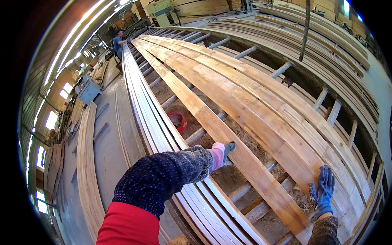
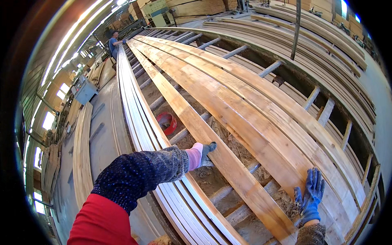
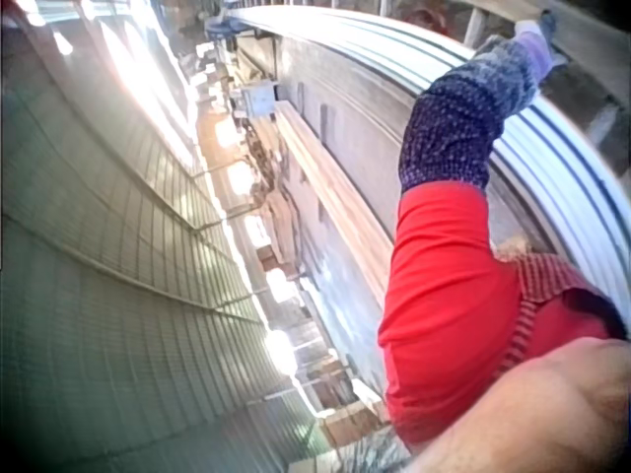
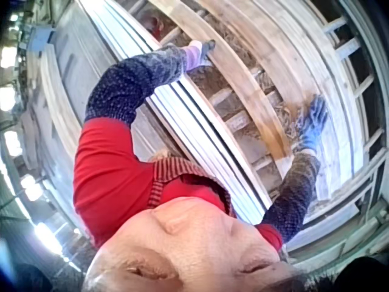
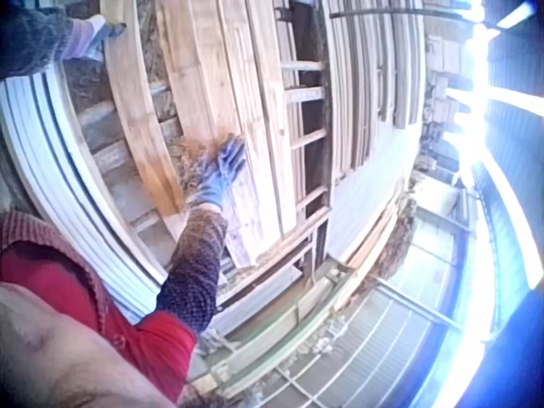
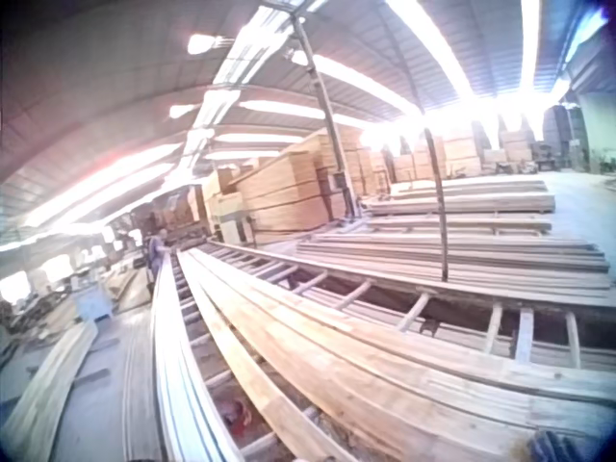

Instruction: The person applies a filler substance to the edges and surfaces of wooden planks using a putty knife and a red bucket. They work on a long plank assembly and later on a large wooden panel, smoothing the filler into the wood grain and gaps.

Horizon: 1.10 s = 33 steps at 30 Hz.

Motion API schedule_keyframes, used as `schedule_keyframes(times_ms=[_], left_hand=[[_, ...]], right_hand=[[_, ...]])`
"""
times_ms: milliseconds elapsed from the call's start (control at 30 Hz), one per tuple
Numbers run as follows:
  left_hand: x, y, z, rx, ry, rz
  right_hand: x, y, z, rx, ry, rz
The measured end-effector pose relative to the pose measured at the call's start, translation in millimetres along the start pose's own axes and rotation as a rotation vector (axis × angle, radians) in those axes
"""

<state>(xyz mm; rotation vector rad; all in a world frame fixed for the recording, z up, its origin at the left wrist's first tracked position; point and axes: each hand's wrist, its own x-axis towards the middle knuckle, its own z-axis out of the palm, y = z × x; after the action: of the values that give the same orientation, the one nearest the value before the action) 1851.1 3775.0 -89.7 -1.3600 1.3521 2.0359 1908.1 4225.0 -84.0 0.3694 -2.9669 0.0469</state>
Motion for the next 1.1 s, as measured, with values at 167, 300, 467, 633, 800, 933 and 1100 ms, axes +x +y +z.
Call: schedule_keyframes(times_ms=[167,300,467,633,800,933,1100], left_hand=[[-4.0,2.8,5.2,0.007,-0.057,-0.009],[-12.4,11.0,14.5,-0.056,-0.044,-0.043],[-9.2,16.4,13.7,-0.031,-0.132,-0.082],[18.2,23.9,29.3,-0.13,-0.218,-0.037],[29.3,24.4,58.4,-0.048,-0.292,0.065],[-89.8,43.6,51.4,0.143,-0.537,0.284],[-175.2,31.7,-37.9,-0.006,-0.623,0.367]], right_hand=[[-4.7,-10.1,-11.5,0.068,-0.132,0.031],[-24.5,-34.0,-7.6,0.042,-0.113,0.0],[-49.4,-91.3,-24.3,0.111,-0.06,-0.248],[-54.8,-100.5,14.0,-0.053,0.133,-0.333],[11.6,-67.5,2.8,-0.071,0.111,-0.359],[51.9,-13.5,26.9,-0.257,0.146,-0.281],[95.8,-9.3,16.0,-0.321,-0.179,0.349]])
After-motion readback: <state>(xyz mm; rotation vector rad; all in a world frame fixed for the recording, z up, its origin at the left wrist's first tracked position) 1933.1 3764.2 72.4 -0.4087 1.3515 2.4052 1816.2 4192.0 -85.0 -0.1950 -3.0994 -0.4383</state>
